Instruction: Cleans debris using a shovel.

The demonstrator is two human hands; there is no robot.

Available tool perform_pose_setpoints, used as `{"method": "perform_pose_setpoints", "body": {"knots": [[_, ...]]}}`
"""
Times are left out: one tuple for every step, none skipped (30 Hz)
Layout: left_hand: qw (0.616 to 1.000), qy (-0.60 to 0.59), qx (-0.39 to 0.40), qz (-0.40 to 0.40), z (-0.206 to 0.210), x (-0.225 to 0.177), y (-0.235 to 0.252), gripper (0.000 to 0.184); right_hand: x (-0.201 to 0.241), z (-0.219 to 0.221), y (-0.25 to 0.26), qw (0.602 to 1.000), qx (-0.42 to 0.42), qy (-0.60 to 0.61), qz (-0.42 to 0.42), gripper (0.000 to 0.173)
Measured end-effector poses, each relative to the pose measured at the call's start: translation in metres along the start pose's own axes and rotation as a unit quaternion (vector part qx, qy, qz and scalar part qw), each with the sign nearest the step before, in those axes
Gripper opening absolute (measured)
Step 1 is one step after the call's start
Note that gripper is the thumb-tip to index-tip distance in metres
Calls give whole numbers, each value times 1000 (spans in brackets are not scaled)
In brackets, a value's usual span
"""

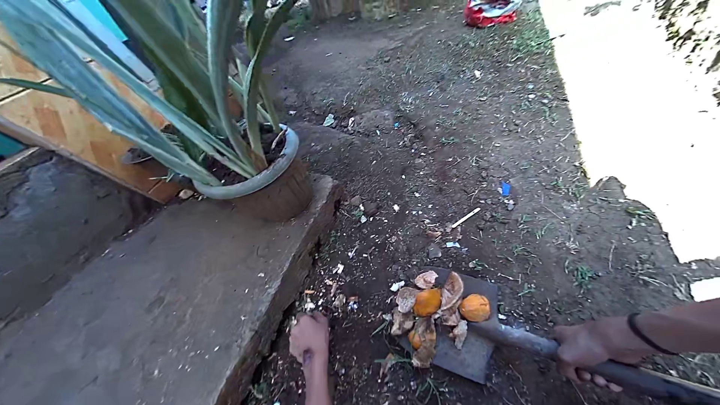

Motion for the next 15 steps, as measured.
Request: {"method": "perform_pose_setpoints", "body": {"knots": [[999, -9, -2, 35, -13, -16, -8, 45, 0, 1, 1, 1000, 1, 1, 0, 10], [997, -12, 6, 78, -24, -32, -17, 44, 0, 1, 2, 1000, 1, 4, 1, 10], [990, -15, 30, 138, -33, -49, -26, 44, -1, 2, 4, 1000, 0, 6, -1, 10], [974, -17, 62, 217, -38, -68, -35, 43, -1, 1, 4, 1000, -1, 6, -3, 9], [948, -26, 90, 305, -40, -87, -46, 41, -1, 0, 4, 1000, 0, 6, -6, 9], [913, -40, 119, 389, -39, -105, -59, 38, 0, 0, 4, 1000, 3, 5, -9, 9], [873, -46, 158, 458, -35, -120, -74, 34, 0, 0, 3, 1000, 3, 5, -11, 9], [836, -45, 195, 512, -29, -132, -89, 31, 1, 1, 3, 1000, 4, 4, -13, 8], [805, -39, 223, 549, -24, -142, -103, 29, 1, 2, 3, 1000, 6, 2, -13, 8], [785, -36, 238, 570, -19, -151, -113, 28, 2, 2, 2, 1000, 8, 2, -13, 8], [777, -37, 240, 581, -17, -159, -120, 29, 2, 2, 1, 1000, 8, -1, -14, 8], [778, -44, 224, 585, -17, -168, -122, 30, 2, 2, 1, 1000, 7, -4, -14, 8], [789, -57, 195, 580, -20, -179, -122, 32, 2, 3, 2, 1000, 6, -5, -13, 9], [805, -71, 160, 566, -24, -192, -119, 33, 1, 3, 2, 1000, 8, -6, -13, 9], [823, -80, 125, 548, -27, -207, -114, 33, 1, 4, 2, 1000, 10, -6, -13, 9]]}}
Point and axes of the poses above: each hand's wrist, its own y-axis towards the middle knuckle, its own z-axis out of the palm, x = y × z, the point moved 7 cm from there along y, towards the middle knuckle, and after that the axes turned 15 degrees about y, right-handed, at the moved point
